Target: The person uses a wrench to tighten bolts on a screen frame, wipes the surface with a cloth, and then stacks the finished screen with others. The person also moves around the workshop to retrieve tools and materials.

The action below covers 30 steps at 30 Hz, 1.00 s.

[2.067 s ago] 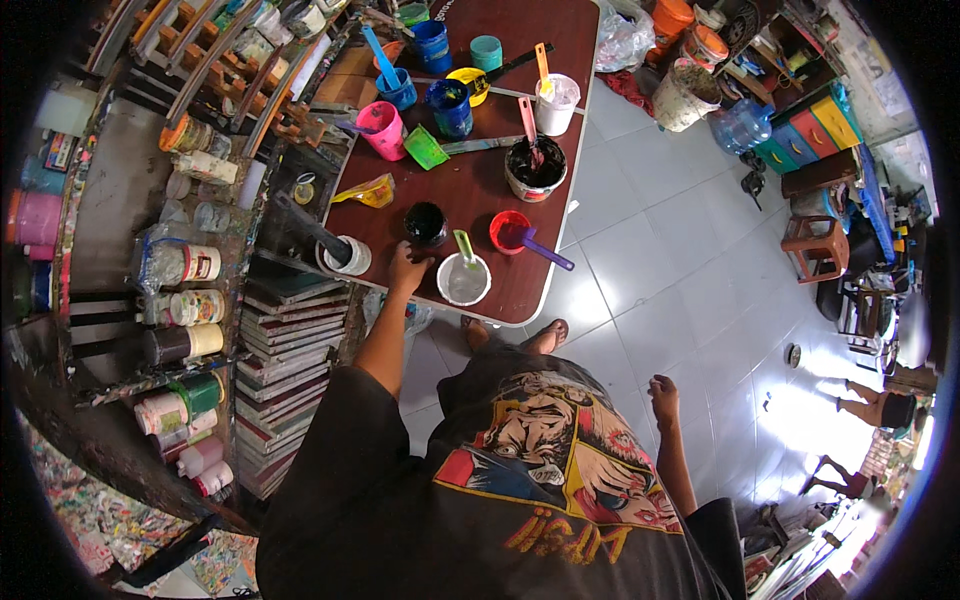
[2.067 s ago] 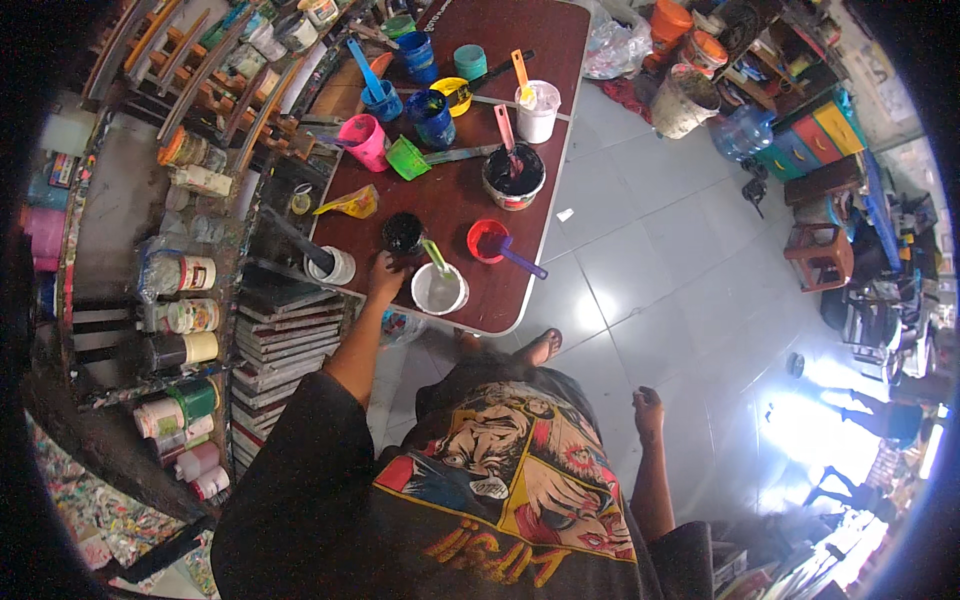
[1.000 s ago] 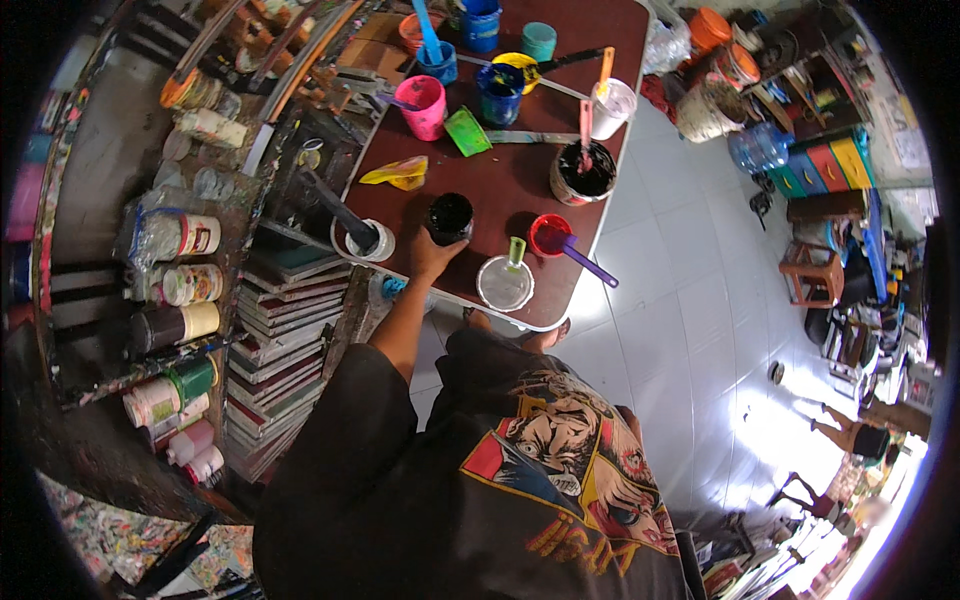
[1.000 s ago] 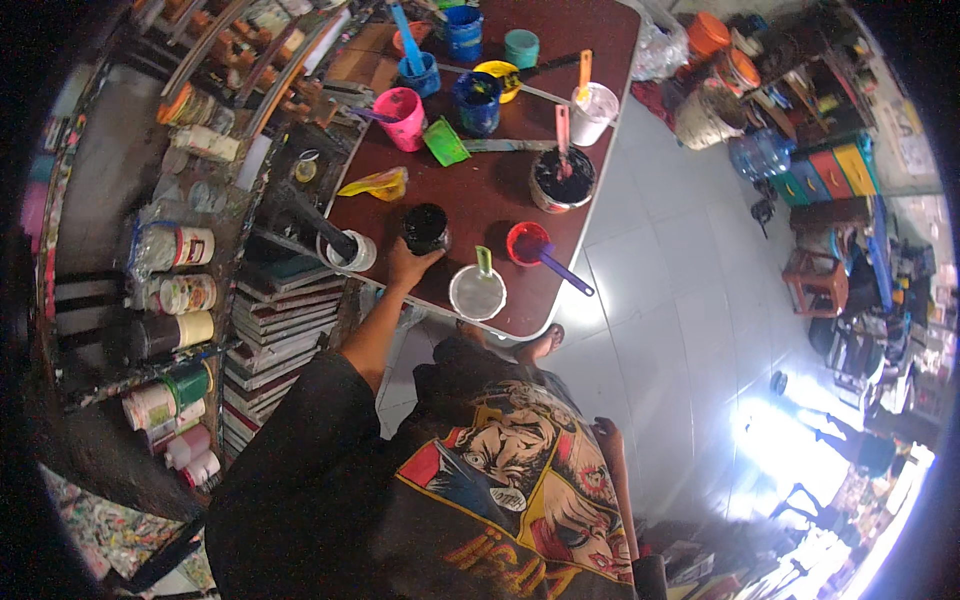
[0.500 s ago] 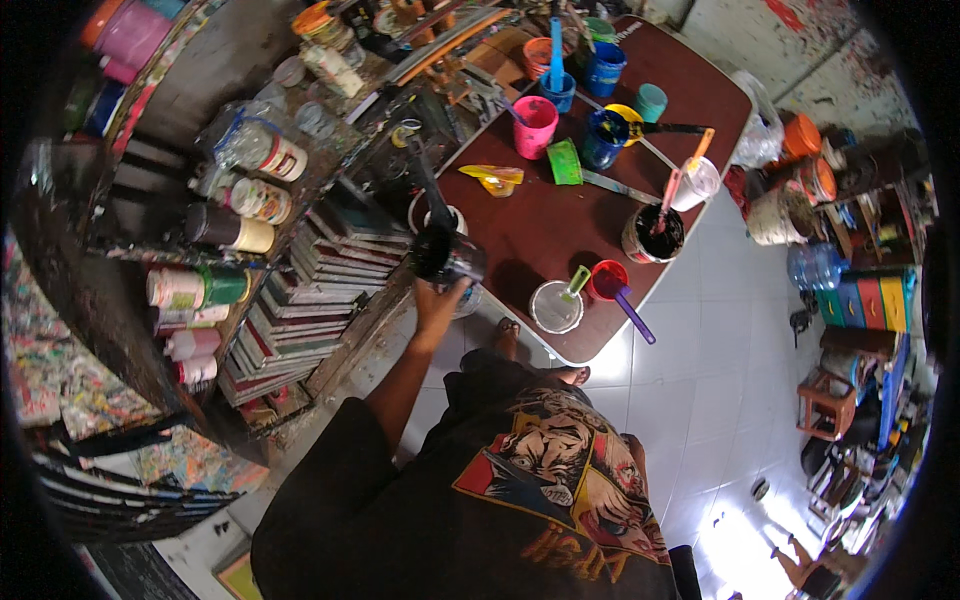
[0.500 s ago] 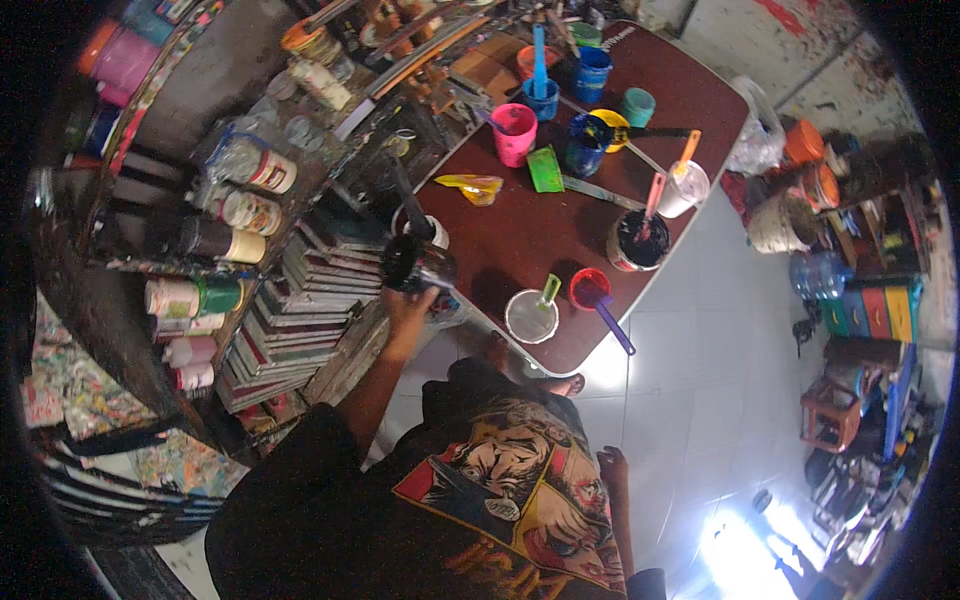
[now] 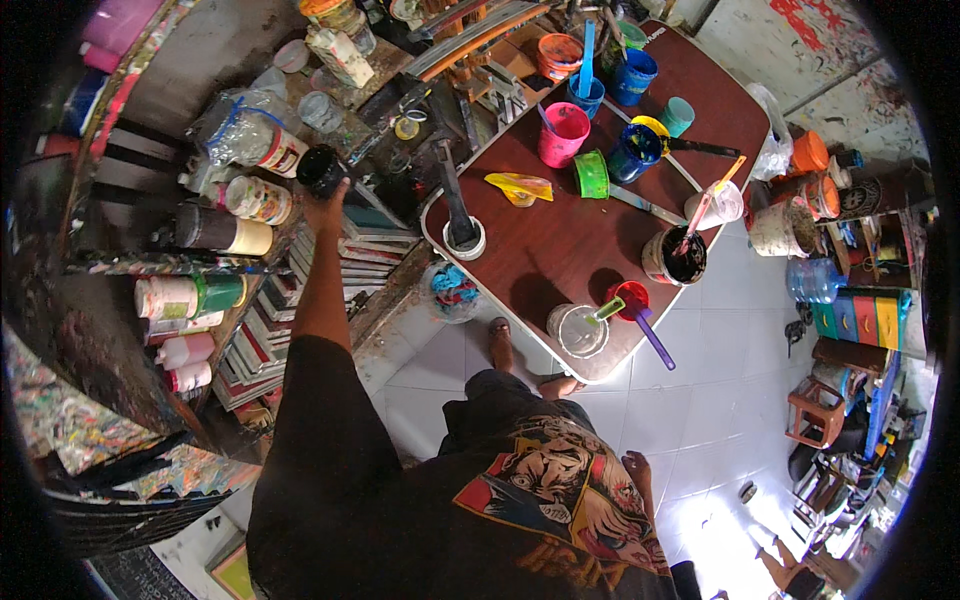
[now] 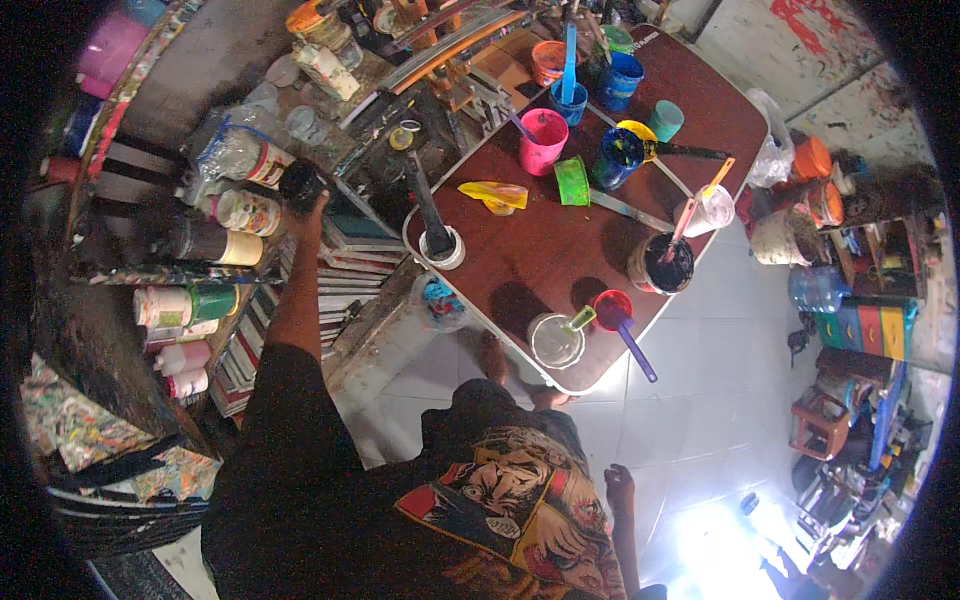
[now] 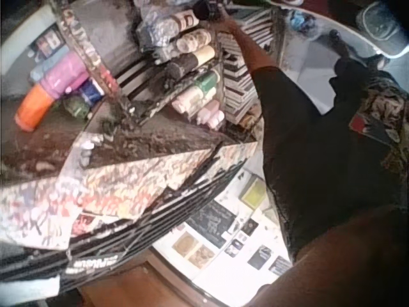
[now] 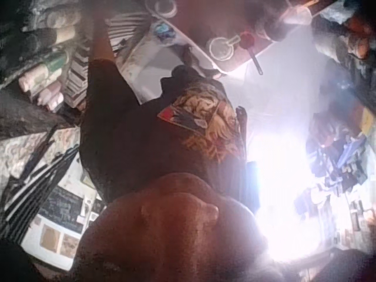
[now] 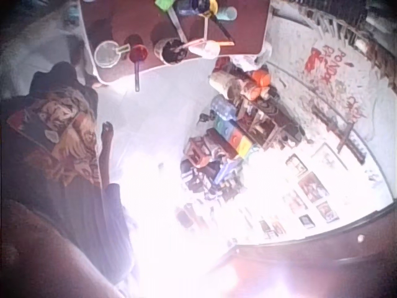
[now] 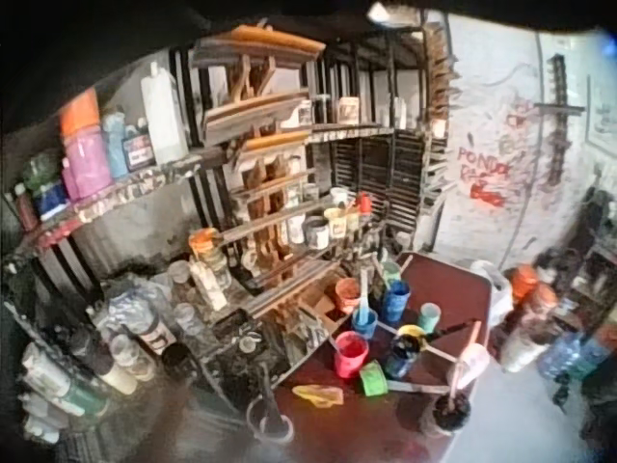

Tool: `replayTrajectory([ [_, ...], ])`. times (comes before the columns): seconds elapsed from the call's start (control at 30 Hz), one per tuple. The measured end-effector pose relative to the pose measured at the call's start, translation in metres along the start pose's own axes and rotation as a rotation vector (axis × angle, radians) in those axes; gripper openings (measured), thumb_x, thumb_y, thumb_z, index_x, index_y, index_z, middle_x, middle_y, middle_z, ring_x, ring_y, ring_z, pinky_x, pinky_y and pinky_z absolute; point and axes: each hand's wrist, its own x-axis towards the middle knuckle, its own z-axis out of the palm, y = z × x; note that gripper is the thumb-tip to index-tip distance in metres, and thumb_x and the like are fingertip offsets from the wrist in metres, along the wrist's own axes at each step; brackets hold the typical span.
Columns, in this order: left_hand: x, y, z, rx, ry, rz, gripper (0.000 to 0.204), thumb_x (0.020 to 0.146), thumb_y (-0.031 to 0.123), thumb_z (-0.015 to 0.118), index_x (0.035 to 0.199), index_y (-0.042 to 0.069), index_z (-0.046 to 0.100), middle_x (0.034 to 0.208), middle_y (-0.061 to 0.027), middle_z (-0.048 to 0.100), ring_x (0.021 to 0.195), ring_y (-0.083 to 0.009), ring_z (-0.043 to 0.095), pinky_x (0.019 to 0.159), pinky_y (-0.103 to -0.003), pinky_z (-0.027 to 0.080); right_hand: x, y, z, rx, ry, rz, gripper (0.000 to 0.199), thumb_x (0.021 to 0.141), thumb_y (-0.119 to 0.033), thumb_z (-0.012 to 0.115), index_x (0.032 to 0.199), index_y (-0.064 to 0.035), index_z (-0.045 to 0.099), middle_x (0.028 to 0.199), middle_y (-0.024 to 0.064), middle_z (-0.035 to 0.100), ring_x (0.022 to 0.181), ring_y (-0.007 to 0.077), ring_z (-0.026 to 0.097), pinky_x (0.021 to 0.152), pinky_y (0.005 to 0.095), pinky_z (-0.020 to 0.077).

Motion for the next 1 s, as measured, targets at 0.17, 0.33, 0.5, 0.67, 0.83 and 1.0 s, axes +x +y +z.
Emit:
replayTrajectory([
  [0.17, 0.052, -0.045, 0.018, 0.244, -0.015, -0.047, 0.097, 0.059, 0.053, 0.080, 0.131, 0.000, 0.043, 0.125, -0.0212, 0.053, 0.112, -0.0355, 0.053, 0.094, -0.046, 0.042, -0.020, 0.047, 0.046, 0.001, -0.065, -0.026, 0.029, 0.087, -0.018, 0.059, 0.112, -0.0038, 0.058, 0.100, 0.0141, 0.067, 0.092, 0.0240, 0.064, 0.079, 0.0333, 0.0506],
  [0.33, 0.094, -0.074, 0.041, 0.143, -0.056, -0.030, 0.105, 0.057, 0.058, 0.078, 0.134, -0.002, 0.039, 0.133, -0.0226, 0.045, 0.119, -0.0396, 0.046, 0.100, -0.046, 0.038, -0.036, 0.034, 0.048, 0.212, -0.071, 0.115, 0.030, 0.086, -0.016, 0.059, 0.112, -0.0023, 0.058, 0.097, 0.0125, 0.068, 0.091, 0.0215, 0.065, 0.080, 0.0311, 0.0504],
  [0.5, 0.107, -0.081, 0.053, 0.115, -0.071, -0.038, 0.097, 0.058, 0.046, 0.083, 0.131, -0.002, 0.041, 0.132, -0.0209, 0.047, 0.118, -0.0350, 0.049, 0.099, -0.043, 0.041, -0.050, -0.055, 0.013, 0.078, 0.015, 0.017, 0.032, 0.083, -0.020, 0.062, 0.109, -0.0021, 0.060, 0.096, 0.0130, 0.068, 0.090, 0.0203, 0.065, 0.079, 0.0307, 0.0503],
  [0.67, 0.106, -0.084, 0.061, 0.410, -0.070, -0.216, 0.108, 0.060, 0.059, 0.076, 0.140, 0.004, 0.029, 0.137, -0.0198, 0.041, 0.123, -0.0375, 0.044, 0.102, -0.047, 0.037, -0.047, -0.097, 0.018, -0.042, 0.021, 0.064, 0.031, 0.083, -0.021, 0.064, 0.109, -0.0038, 0.060, 0.097, 0.0146, 0.068, 0.088, 0.0225, 0.066, 0.078, 0.0323, 0.0515],
  [0.83, 0.110, -0.091, 0.056, 0.336, -0.157, -0.214, 0.116, 0.060, 0.060, 0.075, 0.141, -0.002, 0.022, 0.139, -0.0228, 0.036, 0.127, -0.0381, 0.038, 0.105, -0.047, 0.033, -0.043, -0.099, 0.023, -0.051, 0.001, 0.076, 0.033, 0.083, -0.021, 0.066, 0.110, -0.0054, 0.060, 0.096, 0.0157, 0.068, 0.090, 0.0251, 0.066, 0.078, 0.0326, 0.0517],
  [1.0, 0.086, -0.081, 0.052, 0.397, -0.130, -0.236, 0.112, 0.063, 0.059, 0.075, 0.138, -0.006, 0.023, 0.139, -0.0257, 0.035, 0.126, -0.0389, 0.038, 0.104, -0.048, 0.034, -0.033, -0.099, 0.024, -0.078, 0.011, 0.063, 0.032, 0.083, -0.022, 0.064, 0.110, -0.0051, 0.060, 0.096, 0.0151, 0.068, 0.092, 0.0268, 0.066, 0.079, 0.0344, 0.0514],
])
